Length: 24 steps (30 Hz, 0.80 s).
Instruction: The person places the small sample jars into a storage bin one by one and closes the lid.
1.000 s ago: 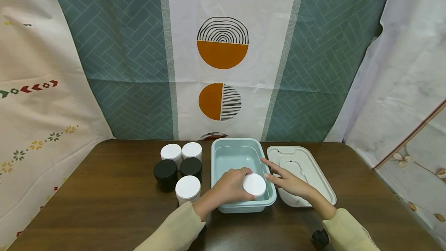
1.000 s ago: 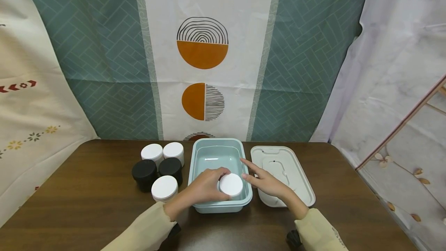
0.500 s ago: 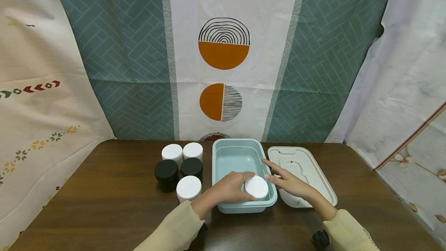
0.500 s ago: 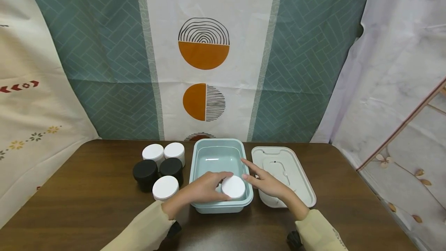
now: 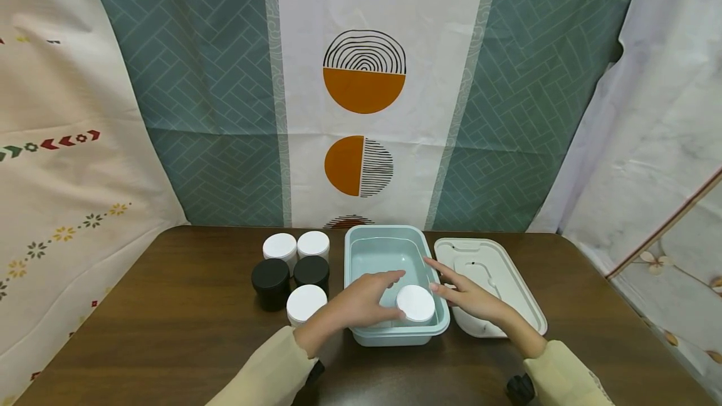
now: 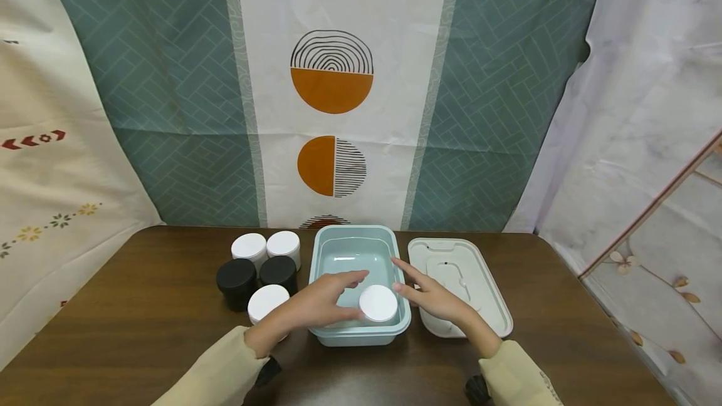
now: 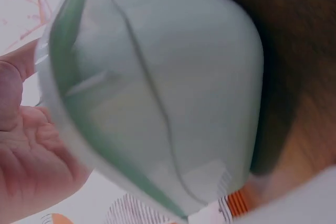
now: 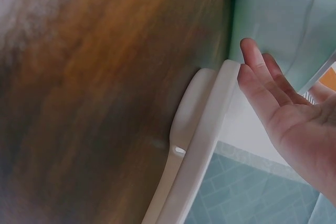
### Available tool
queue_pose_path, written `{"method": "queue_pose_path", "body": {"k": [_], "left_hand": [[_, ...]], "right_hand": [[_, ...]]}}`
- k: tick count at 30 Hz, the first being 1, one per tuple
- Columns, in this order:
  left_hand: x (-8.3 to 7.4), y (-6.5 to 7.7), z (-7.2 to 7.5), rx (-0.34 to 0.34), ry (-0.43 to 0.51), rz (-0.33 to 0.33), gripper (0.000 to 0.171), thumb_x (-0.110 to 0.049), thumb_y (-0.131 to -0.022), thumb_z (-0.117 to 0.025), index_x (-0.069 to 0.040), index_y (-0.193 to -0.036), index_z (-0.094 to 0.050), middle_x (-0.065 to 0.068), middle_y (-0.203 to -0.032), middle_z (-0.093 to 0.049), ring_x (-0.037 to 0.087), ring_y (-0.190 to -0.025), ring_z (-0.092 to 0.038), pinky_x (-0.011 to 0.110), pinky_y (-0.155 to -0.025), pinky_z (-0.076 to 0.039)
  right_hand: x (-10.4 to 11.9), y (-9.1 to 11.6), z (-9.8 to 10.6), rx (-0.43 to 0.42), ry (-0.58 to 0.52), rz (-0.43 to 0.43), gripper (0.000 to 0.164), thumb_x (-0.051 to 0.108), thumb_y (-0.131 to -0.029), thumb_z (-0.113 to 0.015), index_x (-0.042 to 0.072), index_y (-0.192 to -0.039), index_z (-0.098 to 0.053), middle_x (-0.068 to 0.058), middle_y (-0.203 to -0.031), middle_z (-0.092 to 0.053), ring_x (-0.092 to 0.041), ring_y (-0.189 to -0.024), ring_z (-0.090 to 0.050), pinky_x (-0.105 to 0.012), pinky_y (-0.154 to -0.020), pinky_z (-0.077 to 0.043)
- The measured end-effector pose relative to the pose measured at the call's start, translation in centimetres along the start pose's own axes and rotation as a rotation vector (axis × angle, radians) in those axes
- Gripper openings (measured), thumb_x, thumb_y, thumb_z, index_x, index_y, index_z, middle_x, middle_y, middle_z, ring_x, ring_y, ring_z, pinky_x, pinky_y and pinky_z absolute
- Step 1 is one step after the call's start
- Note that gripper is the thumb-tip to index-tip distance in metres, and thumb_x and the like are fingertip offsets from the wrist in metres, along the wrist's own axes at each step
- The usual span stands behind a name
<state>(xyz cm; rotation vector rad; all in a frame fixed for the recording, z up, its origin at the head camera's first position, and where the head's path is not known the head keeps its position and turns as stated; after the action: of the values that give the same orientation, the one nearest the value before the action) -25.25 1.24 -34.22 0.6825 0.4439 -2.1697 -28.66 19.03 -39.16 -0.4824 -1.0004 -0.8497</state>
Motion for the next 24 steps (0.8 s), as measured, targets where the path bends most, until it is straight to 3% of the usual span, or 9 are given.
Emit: {"method": "queue_pose_path", "body": {"k": [12,24], "left_hand": [[0.7,3.3,3.8,-0.112,0.107,-0.021,0.056,-0.020,-0.080,-0.070,-0.003,-0.128,-0.049,0.009,-0.126,-0.055,0.022,-0.112,-0.054,0.039,-0.091,-0.045],[3.6,6.8,6.9,-0.259,0.210,0.004,0.055,-0.023,-0.076,-0.074,0.000,-0.122,-0.053,0.013,-0.122,-0.057,0.027,-0.109,-0.055,0.036,-0.091,-0.044]], "right_hand": [[-0.1,0.0,0.0,-0.016,0.017,-0.013,0.060,0.022,-0.096,-0.046,0.008,-0.146,-0.016,-0.027,-0.123,-0.040,-0.033,-0.108,-0.047,-0.046,-0.085,-0.047],[0.2,0.1,0.0,-0.009,0.010,-0.009,0.060,0.022,-0.097,-0.045,0.007,-0.146,-0.015,-0.031,-0.124,-0.039,-0.035,-0.109,-0.048,-0.044,-0.085,-0.047]]}}
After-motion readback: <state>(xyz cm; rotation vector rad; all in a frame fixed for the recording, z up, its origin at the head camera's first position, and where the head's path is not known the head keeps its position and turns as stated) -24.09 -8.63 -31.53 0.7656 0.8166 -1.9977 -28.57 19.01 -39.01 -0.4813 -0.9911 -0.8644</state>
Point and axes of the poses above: each hand's wrist, its own y-axis away from the middle knuckle, its own z-axis out of the back of the hand, x = y × z, the point moved 6 cm from there along -y, towards the middle knuckle
